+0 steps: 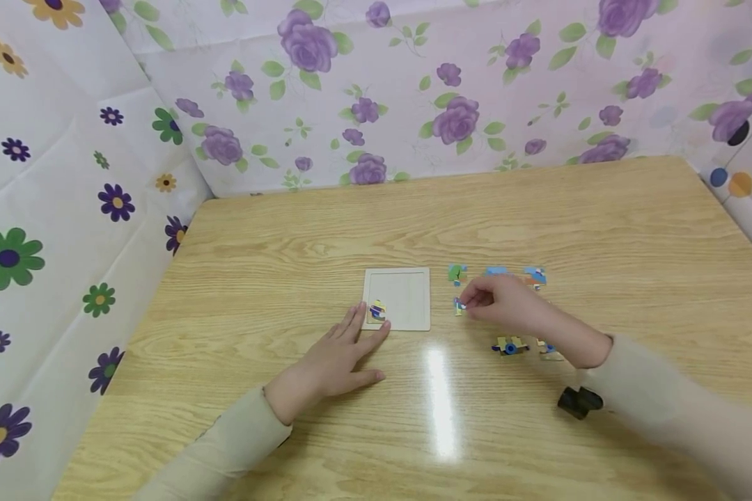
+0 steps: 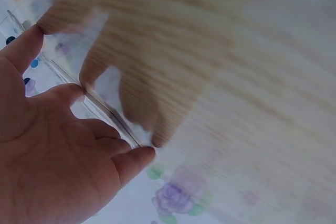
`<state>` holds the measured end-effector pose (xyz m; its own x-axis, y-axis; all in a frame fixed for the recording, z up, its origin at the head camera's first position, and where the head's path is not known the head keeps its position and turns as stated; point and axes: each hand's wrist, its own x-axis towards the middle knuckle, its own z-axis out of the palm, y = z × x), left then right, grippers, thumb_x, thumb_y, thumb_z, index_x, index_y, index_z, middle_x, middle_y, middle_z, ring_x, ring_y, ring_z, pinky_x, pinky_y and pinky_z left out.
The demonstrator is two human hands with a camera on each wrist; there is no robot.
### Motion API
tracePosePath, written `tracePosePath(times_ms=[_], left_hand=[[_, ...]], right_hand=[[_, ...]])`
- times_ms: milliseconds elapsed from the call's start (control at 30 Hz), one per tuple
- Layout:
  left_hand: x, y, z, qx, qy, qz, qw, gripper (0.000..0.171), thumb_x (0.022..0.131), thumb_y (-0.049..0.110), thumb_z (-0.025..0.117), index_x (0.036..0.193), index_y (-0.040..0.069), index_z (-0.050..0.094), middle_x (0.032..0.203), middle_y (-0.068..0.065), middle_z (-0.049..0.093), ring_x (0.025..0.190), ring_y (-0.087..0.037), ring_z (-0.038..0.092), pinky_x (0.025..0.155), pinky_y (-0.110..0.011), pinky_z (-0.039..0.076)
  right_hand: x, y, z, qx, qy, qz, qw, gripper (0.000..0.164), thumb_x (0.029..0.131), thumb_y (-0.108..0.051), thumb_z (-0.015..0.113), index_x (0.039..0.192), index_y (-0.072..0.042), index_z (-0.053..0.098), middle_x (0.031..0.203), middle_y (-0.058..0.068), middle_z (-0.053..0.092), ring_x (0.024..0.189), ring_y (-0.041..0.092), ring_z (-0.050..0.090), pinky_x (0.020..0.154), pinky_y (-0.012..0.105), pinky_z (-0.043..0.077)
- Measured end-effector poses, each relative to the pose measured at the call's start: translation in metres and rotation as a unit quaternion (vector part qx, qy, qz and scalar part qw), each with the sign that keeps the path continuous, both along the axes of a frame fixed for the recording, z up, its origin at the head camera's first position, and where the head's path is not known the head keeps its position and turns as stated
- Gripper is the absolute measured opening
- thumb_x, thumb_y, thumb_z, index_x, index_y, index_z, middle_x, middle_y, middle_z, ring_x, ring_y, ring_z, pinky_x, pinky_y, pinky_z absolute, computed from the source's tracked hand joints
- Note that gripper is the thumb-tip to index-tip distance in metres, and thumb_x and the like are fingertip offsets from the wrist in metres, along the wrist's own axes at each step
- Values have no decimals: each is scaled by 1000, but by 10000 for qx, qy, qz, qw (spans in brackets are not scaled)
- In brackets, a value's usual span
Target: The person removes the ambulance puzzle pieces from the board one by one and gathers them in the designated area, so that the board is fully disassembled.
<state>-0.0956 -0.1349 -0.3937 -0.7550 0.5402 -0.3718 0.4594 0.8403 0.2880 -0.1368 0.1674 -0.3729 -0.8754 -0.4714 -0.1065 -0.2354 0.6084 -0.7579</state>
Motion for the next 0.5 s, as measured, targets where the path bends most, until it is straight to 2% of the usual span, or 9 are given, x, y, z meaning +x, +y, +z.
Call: tracePosePath(times_ms=[167, 367, 500], left_hand=[[0, 0, 1, 7, -98, 71, 9999, 73, 94, 48, 53, 153, 24, 18, 157, -23, -7, 146, -36, -6, 115, -56, 14], [-1, 0, 2, -64, -95, 68, 9999, 73, 93, 50, 53, 153, 25, 18, 157, -22, -5, 146, -36, -4, 115, -56, 14], [-1, 0, 1, -116, -116, 90, 9998, 74, 93, 51, 52, 153, 26, 17, 158, -21, -5, 146, -35, -3, 115, -56, 14]], right_hand=[[-5, -16, -2, -215, 10, 107, 9997, 13, 88, -4, 64, 99, 2, 66, 89, 7, 67, 80, 15, 59, 70, 25, 49], [-11, -37, -6, -432, -1, 46, 9991, 15, 90, -5, 61, 103, 2, 65, 93, 10, 67, 85, 19, 61, 74, 30, 51], [-15, -51, -5, -560, -111, 63, 9983, 16, 90, -5, 61, 104, 2, 65, 98, 12, 68, 90, 22, 63, 81, 36, 53]])
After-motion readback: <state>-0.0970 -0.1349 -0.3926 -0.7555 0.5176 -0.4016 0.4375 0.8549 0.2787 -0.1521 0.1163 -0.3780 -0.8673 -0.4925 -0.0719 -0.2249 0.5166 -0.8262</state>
